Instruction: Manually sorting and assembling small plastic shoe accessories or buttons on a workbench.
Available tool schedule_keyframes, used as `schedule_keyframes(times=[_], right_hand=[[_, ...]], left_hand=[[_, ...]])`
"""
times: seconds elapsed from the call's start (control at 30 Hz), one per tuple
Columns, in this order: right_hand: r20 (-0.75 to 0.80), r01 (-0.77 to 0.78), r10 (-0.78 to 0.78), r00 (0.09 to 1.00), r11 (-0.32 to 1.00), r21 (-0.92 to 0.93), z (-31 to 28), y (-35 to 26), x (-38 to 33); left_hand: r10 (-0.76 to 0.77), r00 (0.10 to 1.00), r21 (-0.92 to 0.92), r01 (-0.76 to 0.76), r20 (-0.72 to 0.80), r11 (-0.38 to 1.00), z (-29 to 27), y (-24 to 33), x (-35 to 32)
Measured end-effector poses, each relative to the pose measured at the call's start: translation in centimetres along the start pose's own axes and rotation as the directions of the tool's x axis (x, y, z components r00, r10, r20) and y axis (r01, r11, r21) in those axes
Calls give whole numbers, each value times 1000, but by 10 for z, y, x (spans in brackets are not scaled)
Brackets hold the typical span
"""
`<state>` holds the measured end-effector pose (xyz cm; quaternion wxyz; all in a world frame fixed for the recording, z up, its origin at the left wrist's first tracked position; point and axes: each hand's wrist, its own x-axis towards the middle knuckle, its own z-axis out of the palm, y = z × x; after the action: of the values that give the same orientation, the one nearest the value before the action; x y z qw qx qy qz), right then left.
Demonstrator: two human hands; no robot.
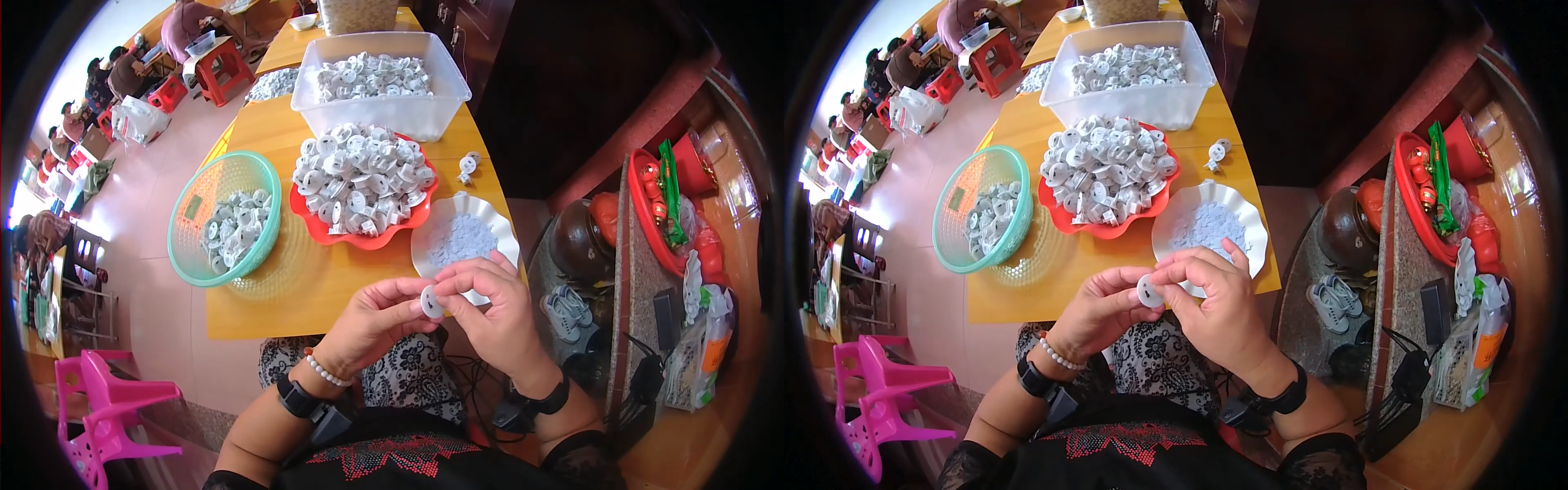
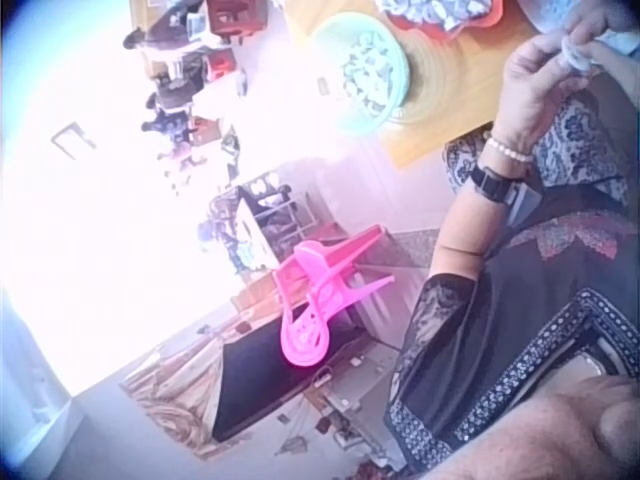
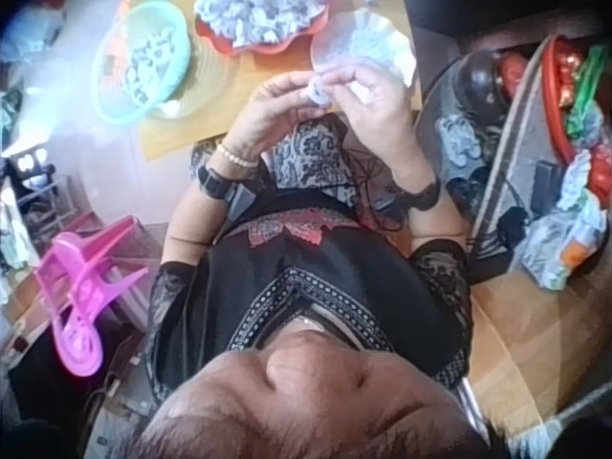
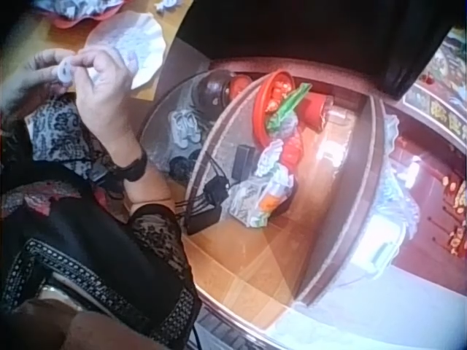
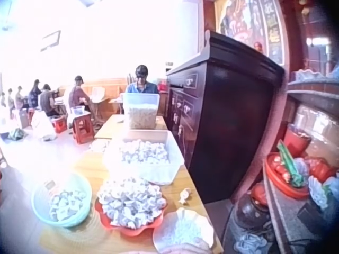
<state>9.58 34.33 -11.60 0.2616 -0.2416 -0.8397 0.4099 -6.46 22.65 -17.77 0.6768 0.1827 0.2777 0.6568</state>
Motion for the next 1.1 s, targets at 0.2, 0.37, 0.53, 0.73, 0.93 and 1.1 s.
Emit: schedule_keyframes(times=[0.2,0.37,0.53,0.73,0.93,1.1], right_hand=[[66,3,-3,998,1000,-6,-5,2,-1],[29,-6,5,1000,1000,8,-1,3,-5],[98,-34,29,995,998,47,-8,-3,-1],[30,107,-106,994,994,-24,-5,1,-1],[6,207,-208,978,966,-153,-1,1,0],[-15,262,-269,963,949,-176,6,0,-2]], left_hand=[[0,1000,-22,-1,-29,1000,3,1,-2],[10,999,10,-9,-31,1000,5,0,-1],[9,1000,-23,-10,-24,1000,2,1,-3],[8,1000,-32,-9,-16,999,3,4,-3],[12,1000,57,-11,-17,998,4,3,-6],[12,999,-37,-14,-41,999,4,4,-7]])
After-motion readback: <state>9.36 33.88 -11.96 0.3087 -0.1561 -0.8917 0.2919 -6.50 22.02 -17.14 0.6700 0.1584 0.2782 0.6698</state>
